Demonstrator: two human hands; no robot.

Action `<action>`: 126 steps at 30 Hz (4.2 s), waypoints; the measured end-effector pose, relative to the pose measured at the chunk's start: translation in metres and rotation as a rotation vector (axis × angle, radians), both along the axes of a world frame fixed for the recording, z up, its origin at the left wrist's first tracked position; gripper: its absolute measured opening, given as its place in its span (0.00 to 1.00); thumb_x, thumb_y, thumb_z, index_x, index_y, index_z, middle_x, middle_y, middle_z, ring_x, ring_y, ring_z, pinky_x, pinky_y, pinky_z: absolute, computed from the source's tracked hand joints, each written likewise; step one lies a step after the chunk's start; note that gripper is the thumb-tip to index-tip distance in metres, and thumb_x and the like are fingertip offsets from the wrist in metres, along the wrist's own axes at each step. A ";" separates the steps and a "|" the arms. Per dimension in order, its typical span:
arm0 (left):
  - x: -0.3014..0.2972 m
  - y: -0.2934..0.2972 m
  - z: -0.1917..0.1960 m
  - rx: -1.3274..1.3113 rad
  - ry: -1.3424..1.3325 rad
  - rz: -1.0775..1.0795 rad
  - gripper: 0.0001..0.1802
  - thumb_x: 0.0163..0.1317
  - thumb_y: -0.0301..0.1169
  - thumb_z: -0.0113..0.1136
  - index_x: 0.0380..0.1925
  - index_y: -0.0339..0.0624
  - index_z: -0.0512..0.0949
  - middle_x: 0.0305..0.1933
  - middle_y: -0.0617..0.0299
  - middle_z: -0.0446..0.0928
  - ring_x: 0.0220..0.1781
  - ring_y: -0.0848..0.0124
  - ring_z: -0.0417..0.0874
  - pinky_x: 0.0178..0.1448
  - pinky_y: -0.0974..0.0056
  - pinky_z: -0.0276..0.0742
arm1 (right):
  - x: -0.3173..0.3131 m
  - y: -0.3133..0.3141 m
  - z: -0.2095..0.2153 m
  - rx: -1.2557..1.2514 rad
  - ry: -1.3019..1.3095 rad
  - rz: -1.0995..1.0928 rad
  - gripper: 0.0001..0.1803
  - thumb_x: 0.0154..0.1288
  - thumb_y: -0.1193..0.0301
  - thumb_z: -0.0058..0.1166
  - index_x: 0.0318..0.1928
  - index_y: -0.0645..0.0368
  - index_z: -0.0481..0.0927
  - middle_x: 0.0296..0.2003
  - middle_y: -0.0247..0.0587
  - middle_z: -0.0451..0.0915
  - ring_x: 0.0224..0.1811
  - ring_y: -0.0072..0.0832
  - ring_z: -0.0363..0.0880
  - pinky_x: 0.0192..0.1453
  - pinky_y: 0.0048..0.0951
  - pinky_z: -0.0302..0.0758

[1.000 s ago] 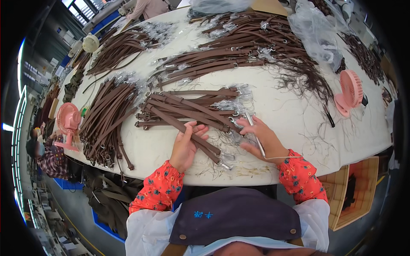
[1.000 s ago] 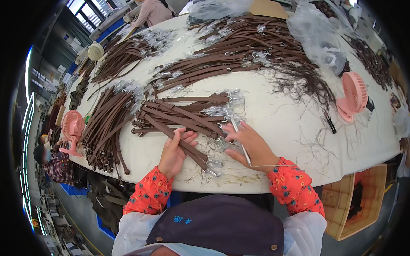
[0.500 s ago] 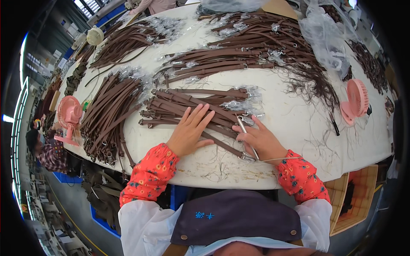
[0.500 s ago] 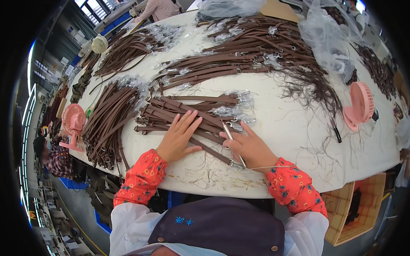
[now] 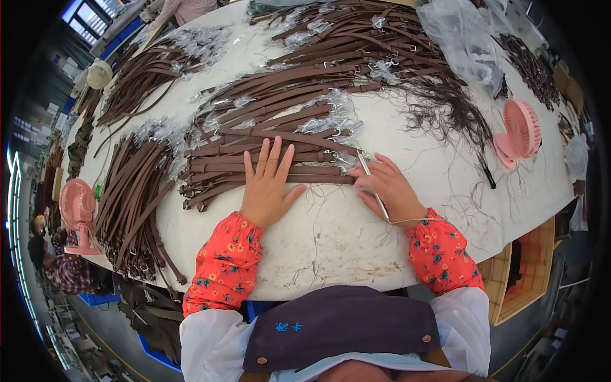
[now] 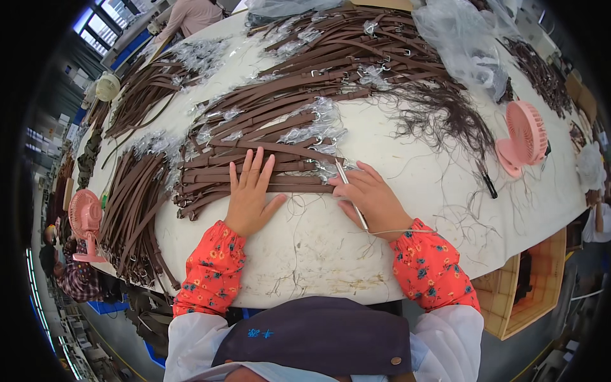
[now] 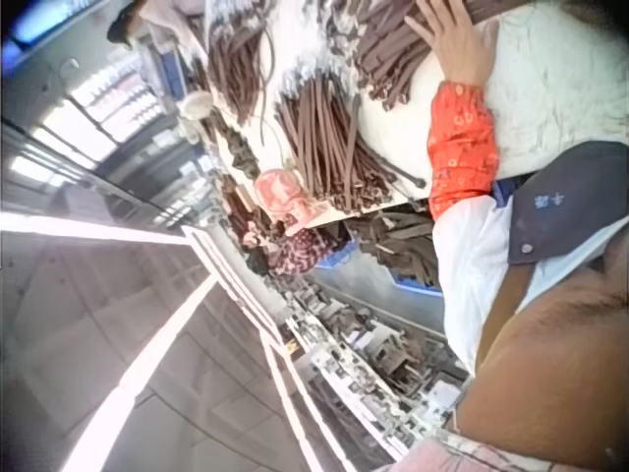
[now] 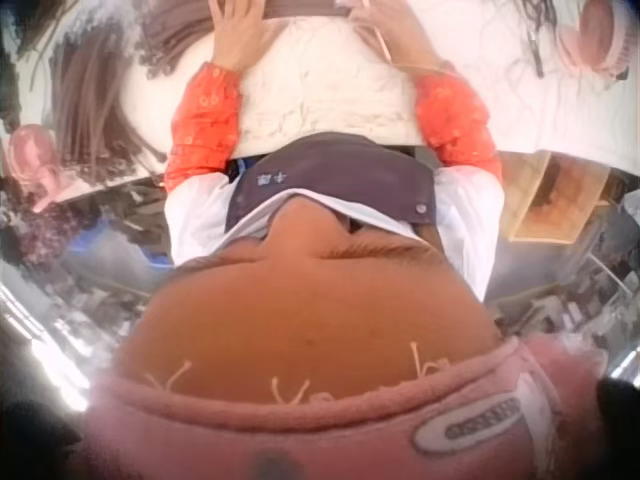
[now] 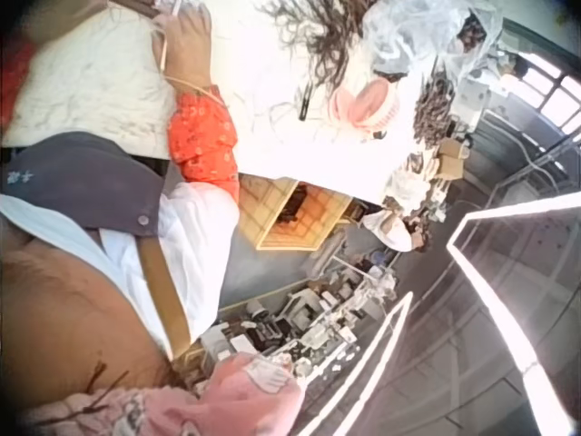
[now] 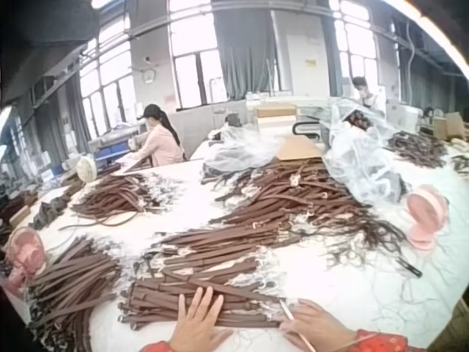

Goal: The person uses a metal tool to attach metal buckles to brown leather straps on a white table. They repeatedly pick up a strap, position the buckle, and use the tool to secure it before placing the finished item aside. The workspace is cluttered with loose straps, plastic packaging, and loose hair.

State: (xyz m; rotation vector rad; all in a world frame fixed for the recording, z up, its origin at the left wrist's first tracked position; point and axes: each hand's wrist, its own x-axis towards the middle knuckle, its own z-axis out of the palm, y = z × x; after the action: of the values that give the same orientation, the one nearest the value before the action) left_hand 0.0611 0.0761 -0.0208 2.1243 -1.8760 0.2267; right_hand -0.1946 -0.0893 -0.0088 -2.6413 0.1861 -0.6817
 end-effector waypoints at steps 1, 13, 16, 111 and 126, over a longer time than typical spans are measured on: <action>0.000 0.004 0.001 -0.050 0.021 -0.068 0.39 0.65 0.45 0.63 0.73 0.47 0.64 0.79 0.53 0.58 0.80 0.49 0.55 0.79 0.38 0.45 | -0.001 0.000 0.001 -0.022 -0.010 -0.023 0.14 0.61 0.75 0.64 0.46 0.53 0.76 0.52 0.35 0.83 0.58 0.40 0.77 0.72 0.51 0.65; 0.005 0.033 0.012 -0.008 0.466 -0.232 0.15 0.54 0.21 0.70 0.43 0.46 0.85 0.48 0.61 0.81 0.51 0.59 0.78 0.56 0.59 0.73 | -0.004 0.016 0.004 0.168 0.012 0.138 0.16 0.60 0.74 0.66 0.47 0.54 0.77 0.38 0.41 0.80 0.42 0.43 0.78 0.50 0.41 0.73; -0.007 0.033 0.036 -0.021 0.326 -0.213 0.18 0.52 0.21 0.71 0.44 0.44 0.84 0.51 0.59 0.78 0.53 0.59 0.78 0.56 0.60 0.74 | -0.003 0.015 0.002 0.212 -0.048 0.142 0.16 0.60 0.75 0.65 0.48 0.54 0.76 0.37 0.41 0.79 0.42 0.43 0.77 0.49 0.41 0.73; -0.031 -0.011 0.021 0.325 1.052 -0.392 0.03 0.64 0.21 0.62 0.36 0.36 0.78 0.40 0.60 0.75 0.38 0.71 0.77 0.44 0.67 0.74 | -0.010 0.031 0.009 1.268 0.116 0.078 0.14 0.82 0.64 0.45 0.51 0.63 0.75 0.30 0.35 0.79 0.28 0.17 0.78 0.33 0.21 0.76; -0.042 -0.010 0.015 -0.023 0.414 -0.487 0.12 0.54 0.28 0.71 0.36 0.43 0.77 0.40 0.61 0.76 0.40 0.59 0.75 0.46 0.60 0.73 | -0.013 0.030 0.007 1.288 -0.047 0.035 0.13 0.82 0.66 0.44 0.51 0.65 0.75 0.33 0.39 0.81 0.30 0.20 0.81 0.37 0.23 0.78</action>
State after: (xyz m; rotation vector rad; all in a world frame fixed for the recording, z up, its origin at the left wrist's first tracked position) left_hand 0.0195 0.0664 -0.0056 1.4843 -2.0296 -0.2750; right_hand -0.2080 -0.0593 -0.0022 -1.3854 0.3960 -0.3789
